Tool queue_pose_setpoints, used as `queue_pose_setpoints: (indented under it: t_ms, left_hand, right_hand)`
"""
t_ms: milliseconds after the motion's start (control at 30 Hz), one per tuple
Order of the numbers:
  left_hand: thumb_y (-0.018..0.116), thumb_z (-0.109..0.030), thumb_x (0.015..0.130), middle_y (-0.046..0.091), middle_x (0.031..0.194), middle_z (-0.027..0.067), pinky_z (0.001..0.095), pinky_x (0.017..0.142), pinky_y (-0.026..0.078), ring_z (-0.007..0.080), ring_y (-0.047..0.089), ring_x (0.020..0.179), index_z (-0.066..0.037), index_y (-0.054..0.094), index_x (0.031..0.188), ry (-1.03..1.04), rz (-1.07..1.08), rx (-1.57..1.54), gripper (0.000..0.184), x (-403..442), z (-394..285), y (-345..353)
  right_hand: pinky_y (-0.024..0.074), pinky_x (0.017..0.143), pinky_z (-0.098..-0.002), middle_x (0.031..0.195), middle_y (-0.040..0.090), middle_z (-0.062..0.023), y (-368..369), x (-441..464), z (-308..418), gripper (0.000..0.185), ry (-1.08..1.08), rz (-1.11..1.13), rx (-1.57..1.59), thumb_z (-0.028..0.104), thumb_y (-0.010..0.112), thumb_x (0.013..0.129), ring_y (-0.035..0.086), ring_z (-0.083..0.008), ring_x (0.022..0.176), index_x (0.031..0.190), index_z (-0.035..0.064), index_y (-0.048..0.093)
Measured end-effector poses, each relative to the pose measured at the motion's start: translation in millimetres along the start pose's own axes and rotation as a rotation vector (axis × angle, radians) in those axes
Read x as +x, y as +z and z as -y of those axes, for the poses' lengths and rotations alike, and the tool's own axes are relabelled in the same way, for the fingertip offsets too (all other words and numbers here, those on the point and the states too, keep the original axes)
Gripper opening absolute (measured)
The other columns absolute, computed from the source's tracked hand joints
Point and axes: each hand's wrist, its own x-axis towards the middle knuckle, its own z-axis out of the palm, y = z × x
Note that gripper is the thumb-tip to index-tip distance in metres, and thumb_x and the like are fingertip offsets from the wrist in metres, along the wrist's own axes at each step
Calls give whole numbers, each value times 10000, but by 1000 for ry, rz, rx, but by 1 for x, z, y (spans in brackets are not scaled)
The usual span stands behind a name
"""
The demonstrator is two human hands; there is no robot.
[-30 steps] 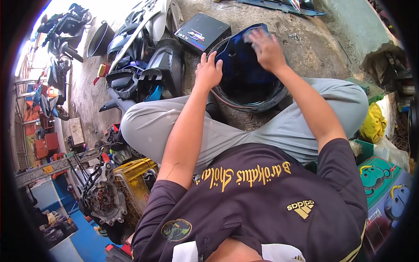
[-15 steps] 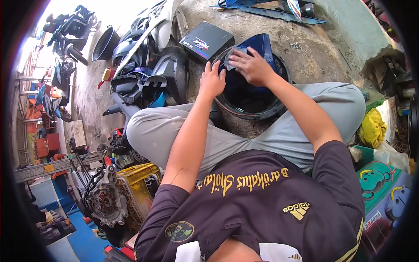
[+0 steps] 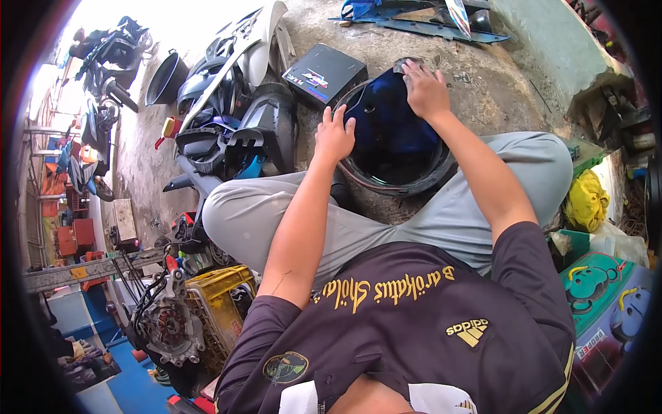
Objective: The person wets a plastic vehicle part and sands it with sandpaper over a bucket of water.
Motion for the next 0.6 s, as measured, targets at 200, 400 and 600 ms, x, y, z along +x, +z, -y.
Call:
queue_pose_setpoints:
  t_ms: [200, 400, 600]
  left_hand:
    - [529, -399, 1070, 378, 1600, 374, 582, 1179, 387, 578, 448, 1413, -138, 470, 1565, -4, 35, -43, 562, 1, -6, -9]
    - [524, -397, 1074, 380, 1599, 374, 577, 1180, 386, 571, 446, 1418, -142, 471, 1562, -16, 47, -41, 554, -2, -11, -12]
    - [548, -425, 1056, 382, 1630, 295, 605, 1106, 448, 560, 535, 1319, -181, 478, 1557, 12, -6, 9, 562, 3, 4, 4]
  right_hand:
    - [313, 1256, -502, 1546, 577, -162, 13, -40, 48, 443, -483, 136, 115, 216, 537, 1025, 443, -323, 1518, 1406, 16, 644]
    - [406, 1203, -471, 1471, 618, -219, 8, -1, -9, 380, -79, -51, 232, 149, 594, 989, 533, -409, 1410, 1325, -7, 678]
    - [350, 1244, -465, 1485, 613, -210, 16, -53, 48, 430, -550, 120, 264, 128, 616, 954, 482, -362, 1484, 1354, -18, 675]
